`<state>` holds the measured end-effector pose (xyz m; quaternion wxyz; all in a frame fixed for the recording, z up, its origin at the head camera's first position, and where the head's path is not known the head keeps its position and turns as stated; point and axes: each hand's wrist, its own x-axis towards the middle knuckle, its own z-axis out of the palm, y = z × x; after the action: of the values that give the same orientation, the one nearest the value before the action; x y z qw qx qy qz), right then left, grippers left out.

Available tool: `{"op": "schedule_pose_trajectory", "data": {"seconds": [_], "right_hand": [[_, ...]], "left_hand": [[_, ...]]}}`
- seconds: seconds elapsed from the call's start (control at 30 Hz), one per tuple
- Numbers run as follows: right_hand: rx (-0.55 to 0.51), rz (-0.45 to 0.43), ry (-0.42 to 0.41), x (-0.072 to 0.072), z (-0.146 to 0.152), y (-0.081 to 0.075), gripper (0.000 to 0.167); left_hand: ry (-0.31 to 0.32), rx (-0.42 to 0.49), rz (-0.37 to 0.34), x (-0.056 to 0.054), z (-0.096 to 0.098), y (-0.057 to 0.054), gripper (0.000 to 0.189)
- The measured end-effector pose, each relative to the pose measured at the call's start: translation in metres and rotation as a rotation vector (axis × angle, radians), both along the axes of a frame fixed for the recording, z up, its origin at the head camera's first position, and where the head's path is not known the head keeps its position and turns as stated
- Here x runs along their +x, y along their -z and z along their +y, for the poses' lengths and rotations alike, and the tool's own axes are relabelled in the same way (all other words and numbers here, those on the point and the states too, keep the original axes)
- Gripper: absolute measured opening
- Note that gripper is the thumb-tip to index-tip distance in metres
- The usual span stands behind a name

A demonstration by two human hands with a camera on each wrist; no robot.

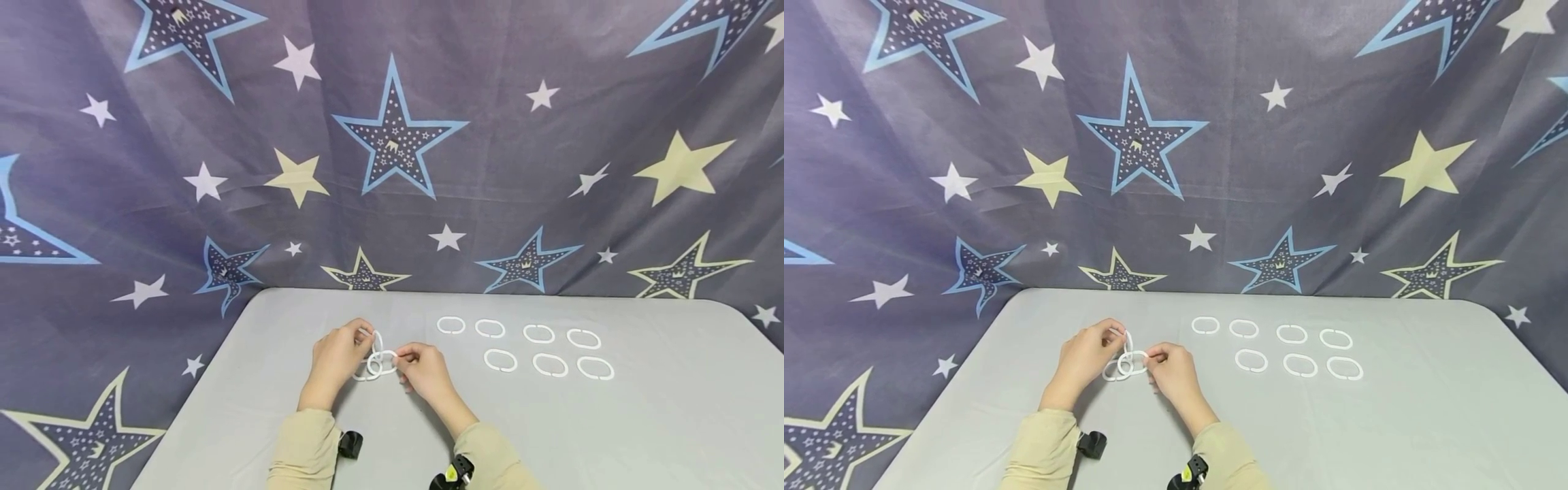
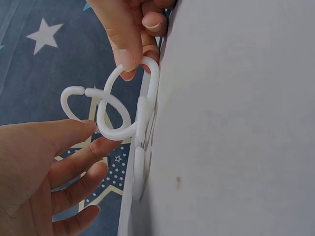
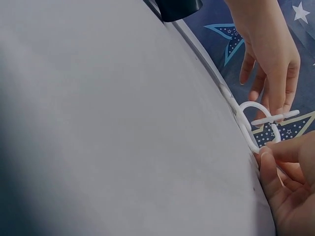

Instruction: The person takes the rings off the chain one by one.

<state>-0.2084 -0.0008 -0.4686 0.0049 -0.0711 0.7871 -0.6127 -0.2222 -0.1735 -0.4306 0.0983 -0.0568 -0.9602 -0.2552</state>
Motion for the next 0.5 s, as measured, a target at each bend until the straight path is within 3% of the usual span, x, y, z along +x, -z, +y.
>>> {"op": "schedule_pose_trajectory", "data": {"seconds": [0.5], "right_hand": [[-0.002, -0.012, 0.005, 0.0005, 0.0003, 0.0011, 0.006]], "left_hand": [[-0.007, 0.002, 0.014, -0.0001, 0.001, 0.0013, 0.006]]}}
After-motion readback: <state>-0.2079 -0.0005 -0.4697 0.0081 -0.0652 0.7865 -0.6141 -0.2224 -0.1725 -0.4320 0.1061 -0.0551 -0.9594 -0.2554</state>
